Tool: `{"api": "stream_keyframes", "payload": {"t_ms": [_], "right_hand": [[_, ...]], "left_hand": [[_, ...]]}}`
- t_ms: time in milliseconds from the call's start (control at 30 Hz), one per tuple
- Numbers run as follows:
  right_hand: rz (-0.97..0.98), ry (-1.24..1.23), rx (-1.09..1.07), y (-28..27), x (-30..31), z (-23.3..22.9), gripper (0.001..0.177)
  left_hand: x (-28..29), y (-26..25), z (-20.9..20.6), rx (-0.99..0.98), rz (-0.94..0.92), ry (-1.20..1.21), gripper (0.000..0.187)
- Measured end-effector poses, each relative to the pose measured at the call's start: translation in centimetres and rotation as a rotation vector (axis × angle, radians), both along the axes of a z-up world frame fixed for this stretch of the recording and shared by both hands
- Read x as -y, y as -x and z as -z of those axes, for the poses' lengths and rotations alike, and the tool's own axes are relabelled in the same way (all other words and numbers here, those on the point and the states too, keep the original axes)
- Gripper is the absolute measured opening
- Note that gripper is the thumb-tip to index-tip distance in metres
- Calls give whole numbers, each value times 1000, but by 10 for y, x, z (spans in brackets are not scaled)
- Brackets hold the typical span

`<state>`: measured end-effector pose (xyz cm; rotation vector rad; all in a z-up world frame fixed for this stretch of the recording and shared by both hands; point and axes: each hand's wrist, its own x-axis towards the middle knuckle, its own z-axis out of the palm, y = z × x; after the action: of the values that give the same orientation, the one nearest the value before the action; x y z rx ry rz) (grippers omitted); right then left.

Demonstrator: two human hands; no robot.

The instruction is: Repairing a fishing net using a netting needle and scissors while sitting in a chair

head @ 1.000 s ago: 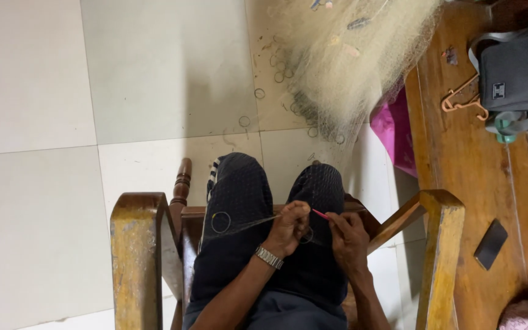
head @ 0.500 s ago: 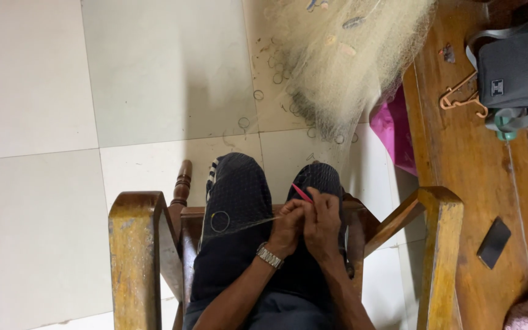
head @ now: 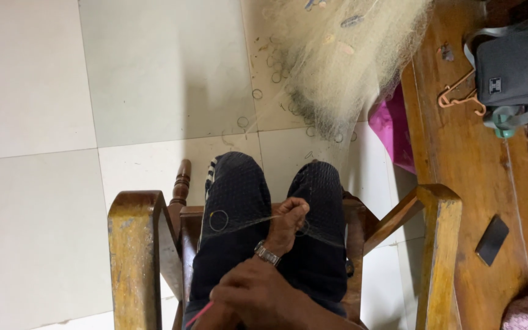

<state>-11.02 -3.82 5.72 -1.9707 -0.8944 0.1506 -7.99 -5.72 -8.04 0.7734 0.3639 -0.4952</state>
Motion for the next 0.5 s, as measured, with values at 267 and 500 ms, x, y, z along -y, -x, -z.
{"api": "stream_keyframes", "payload": {"t_ms": [267,500], "right_hand": [[187,-225,46,-36,-29,-72,10],[159,-110,-205,-41,-45,-55,19]], "left_hand": [[-16,-4,-25,126,2,165,6],[-31,-7,-37,284,52,159,34]]}}
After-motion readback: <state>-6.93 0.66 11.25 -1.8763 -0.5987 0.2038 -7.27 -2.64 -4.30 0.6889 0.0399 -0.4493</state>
